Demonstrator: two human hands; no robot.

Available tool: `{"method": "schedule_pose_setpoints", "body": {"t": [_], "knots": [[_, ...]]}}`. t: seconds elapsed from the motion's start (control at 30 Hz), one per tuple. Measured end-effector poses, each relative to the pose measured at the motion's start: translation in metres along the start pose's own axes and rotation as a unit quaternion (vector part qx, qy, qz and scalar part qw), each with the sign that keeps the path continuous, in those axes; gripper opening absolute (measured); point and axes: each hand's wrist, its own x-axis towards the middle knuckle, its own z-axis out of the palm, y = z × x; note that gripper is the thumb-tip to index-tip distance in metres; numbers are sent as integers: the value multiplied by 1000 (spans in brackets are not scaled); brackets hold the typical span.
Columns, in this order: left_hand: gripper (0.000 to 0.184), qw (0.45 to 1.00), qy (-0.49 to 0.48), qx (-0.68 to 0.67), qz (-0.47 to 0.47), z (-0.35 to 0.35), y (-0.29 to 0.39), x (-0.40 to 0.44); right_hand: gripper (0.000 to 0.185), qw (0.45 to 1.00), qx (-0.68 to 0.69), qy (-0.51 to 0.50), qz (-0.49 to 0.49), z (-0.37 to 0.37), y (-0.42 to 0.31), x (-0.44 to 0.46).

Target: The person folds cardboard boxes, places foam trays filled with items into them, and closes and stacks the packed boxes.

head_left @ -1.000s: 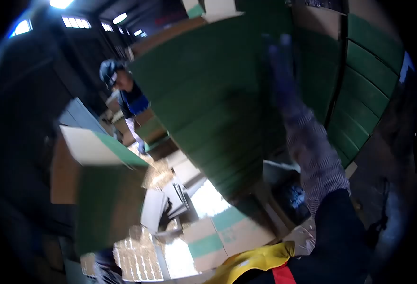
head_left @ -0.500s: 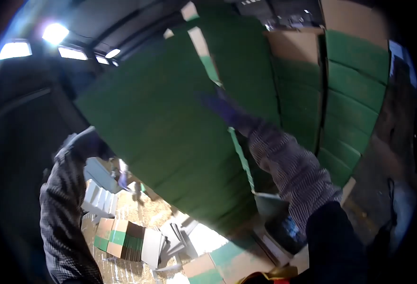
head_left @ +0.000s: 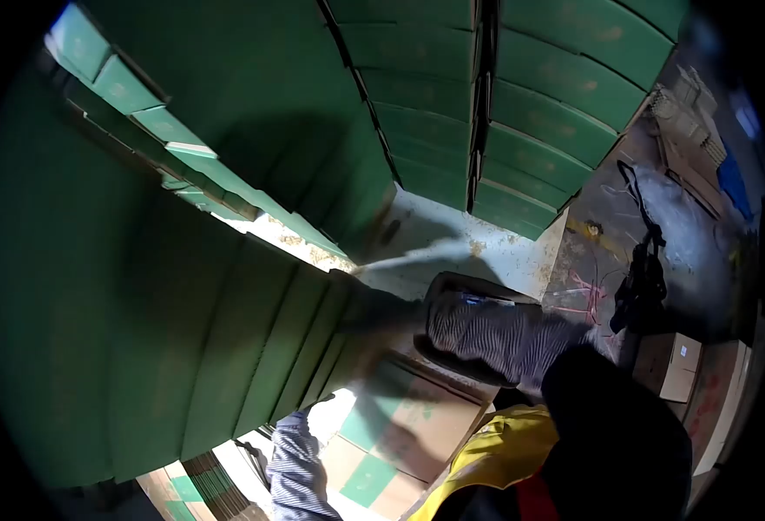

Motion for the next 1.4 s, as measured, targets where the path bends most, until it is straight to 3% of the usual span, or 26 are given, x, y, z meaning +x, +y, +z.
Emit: {"method": "schedule_pose_setpoints", "body": {"t": [0.1,0.27,0.33,0.53,0.67,0.77,0.87,0.93,1.07,1.13,1.3,1.33,1.4], "knots": [[48,999,4,-28,-29,-37,3,1,75,999,33,23,16,9,-2,33],[51,998,1,-38,-56,-72,12,6,74,993,-52,102,-20,29,-1,-10],[52,997,1,-38,-62,-75,13,6,78,987,-49,151,-24,28,-7,-16],[56,998,-14,-25,-62,-66,25,2,73,982,-55,165,-78,8,6,-18],[58,999,-31,-10,-42,-50,43,6,71,961,-237,143,18,-41,-16,-22],[60,999,-49,5,-4,-35,67,19,66,955,-255,129,73,-67,-7,-16],[62,995,-72,28,63,-13,101,40,59,974,-110,197,12,-99,-20,-9],[63,987,-85,49,128,6,132,64,66,975,-105,194,1,-123,-1,6],[65,951,-90,99,278,45,212,126,56,908,-192,372,14,-152,6,32],[67,929,-81,128,338,65,250,158,48,923,-52,381,32,-162,84,77],[70,886,-17,187,424,102,308,216,38,921,-107,374,11,-200,32,75],[70,882,5,185,434,105,314,222,41,909,-151,387,-34,-205,46,84],[73,867,77,162,465,104,333,233,44,903,-164,396,-28,-216,35,86]]}}
